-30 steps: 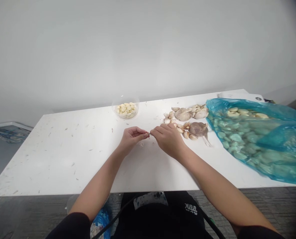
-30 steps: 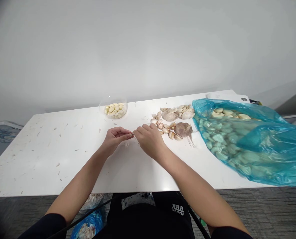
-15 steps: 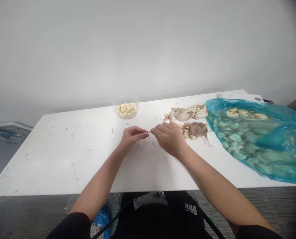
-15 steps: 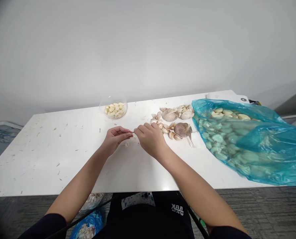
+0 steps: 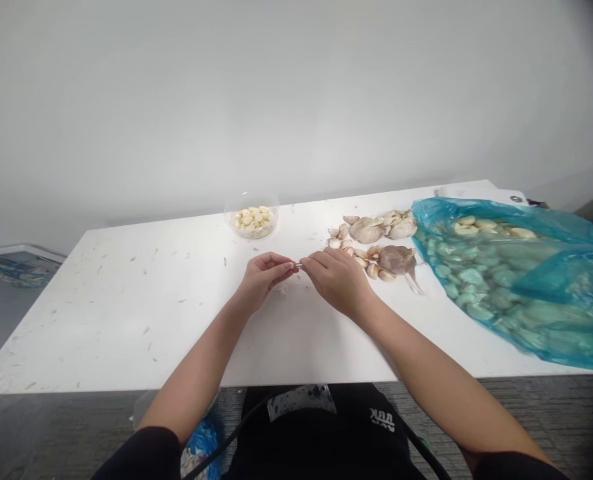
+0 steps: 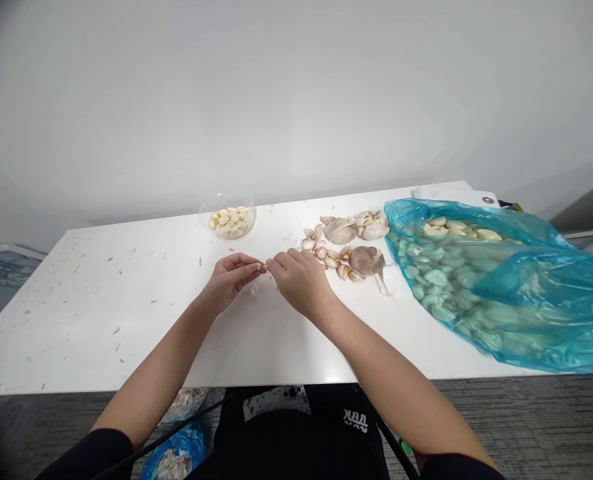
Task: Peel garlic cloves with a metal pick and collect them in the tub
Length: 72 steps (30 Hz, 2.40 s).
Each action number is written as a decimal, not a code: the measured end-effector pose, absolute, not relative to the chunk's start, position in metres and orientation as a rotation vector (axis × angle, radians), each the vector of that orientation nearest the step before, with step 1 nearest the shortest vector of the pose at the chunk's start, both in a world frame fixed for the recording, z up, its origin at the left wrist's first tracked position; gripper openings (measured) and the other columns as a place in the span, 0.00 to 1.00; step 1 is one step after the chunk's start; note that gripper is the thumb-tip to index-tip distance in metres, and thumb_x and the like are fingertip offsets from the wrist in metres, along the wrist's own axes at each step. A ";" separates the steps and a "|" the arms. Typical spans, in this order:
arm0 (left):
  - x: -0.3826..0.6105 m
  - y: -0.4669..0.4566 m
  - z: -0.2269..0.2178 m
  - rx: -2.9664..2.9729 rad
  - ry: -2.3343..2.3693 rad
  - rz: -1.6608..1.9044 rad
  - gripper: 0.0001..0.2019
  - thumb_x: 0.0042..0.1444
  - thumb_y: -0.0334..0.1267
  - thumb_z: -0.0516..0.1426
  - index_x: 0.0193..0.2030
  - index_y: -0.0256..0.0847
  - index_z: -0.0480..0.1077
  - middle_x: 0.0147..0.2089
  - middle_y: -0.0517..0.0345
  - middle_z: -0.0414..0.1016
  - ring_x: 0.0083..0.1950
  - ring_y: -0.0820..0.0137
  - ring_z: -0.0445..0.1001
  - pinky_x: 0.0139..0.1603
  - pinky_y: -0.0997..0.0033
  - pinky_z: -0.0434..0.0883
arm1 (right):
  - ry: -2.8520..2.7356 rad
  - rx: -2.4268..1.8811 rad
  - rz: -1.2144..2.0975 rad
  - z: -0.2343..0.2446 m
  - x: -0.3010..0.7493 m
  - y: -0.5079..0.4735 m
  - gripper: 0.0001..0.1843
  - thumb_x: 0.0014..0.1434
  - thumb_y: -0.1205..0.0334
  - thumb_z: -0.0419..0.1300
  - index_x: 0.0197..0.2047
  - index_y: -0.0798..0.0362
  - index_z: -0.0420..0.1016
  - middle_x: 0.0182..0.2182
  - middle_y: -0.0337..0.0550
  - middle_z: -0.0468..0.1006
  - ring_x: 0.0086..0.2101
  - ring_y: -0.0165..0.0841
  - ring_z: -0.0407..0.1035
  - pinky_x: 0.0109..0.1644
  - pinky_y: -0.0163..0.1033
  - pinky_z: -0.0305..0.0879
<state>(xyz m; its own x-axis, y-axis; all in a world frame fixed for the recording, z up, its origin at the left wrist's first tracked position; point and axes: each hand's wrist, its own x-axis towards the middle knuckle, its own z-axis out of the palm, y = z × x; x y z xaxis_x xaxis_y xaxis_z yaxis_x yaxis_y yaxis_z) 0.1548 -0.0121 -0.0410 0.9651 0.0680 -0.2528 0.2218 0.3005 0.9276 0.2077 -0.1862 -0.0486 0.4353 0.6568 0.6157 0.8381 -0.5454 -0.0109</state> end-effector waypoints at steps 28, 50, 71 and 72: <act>0.153 -0.013 -0.039 1.245 0.246 -0.118 0.11 0.44 0.35 0.65 0.33 0.32 0.71 0.38 0.50 0.76 0.44 0.67 0.75 0.54 0.65 0.67 | -1.233 -2.375 -0.717 -0.043 0.205 -0.187 0.11 0.61 0.66 0.52 0.31 0.56 0.74 0.27 0.42 0.72 0.30 0.30 0.60 0.34 0.37 0.48; 0.154 -0.013 -0.039 1.339 0.202 -0.121 0.12 0.42 0.35 0.66 0.32 0.31 0.71 0.35 0.50 0.75 0.39 0.66 0.76 0.47 0.65 0.70 | -1.251 -2.387 -0.782 -0.042 0.208 -0.189 0.09 0.57 0.71 0.53 0.30 0.56 0.73 0.26 0.41 0.71 0.29 0.30 0.57 0.34 0.39 0.44; 0.154 -0.013 -0.042 1.422 0.134 -0.066 0.12 0.45 0.35 0.65 0.34 0.31 0.70 0.37 0.48 0.75 0.42 0.65 0.75 0.50 0.63 0.69 | -1.301 -2.425 -0.669 -0.046 0.208 -0.188 0.09 0.58 0.70 0.53 0.31 0.55 0.74 0.27 0.40 0.72 0.30 0.30 0.58 0.33 0.38 0.45; 0.154 -0.012 -0.042 1.429 0.132 -0.066 0.12 0.45 0.35 0.65 0.34 0.32 0.70 0.37 0.48 0.75 0.42 0.65 0.75 0.49 0.63 0.69 | -1.307 -2.426 -0.675 -0.046 0.208 -0.188 0.09 0.58 0.70 0.53 0.31 0.55 0.74 0.27 0.41 0.72 0.30 0.30 0.58 0.33 0.38 0.44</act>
<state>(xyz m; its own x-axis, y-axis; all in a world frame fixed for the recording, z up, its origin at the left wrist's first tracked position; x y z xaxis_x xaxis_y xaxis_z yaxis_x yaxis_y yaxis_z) 0.1535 -0.0125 -0.0419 0.9908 0.0333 -0.1309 0.1250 0.1414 0.9820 0.2078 -0.1877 -0.0463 0.4747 0.6985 0.5355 0.8411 -0.5391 -0.0424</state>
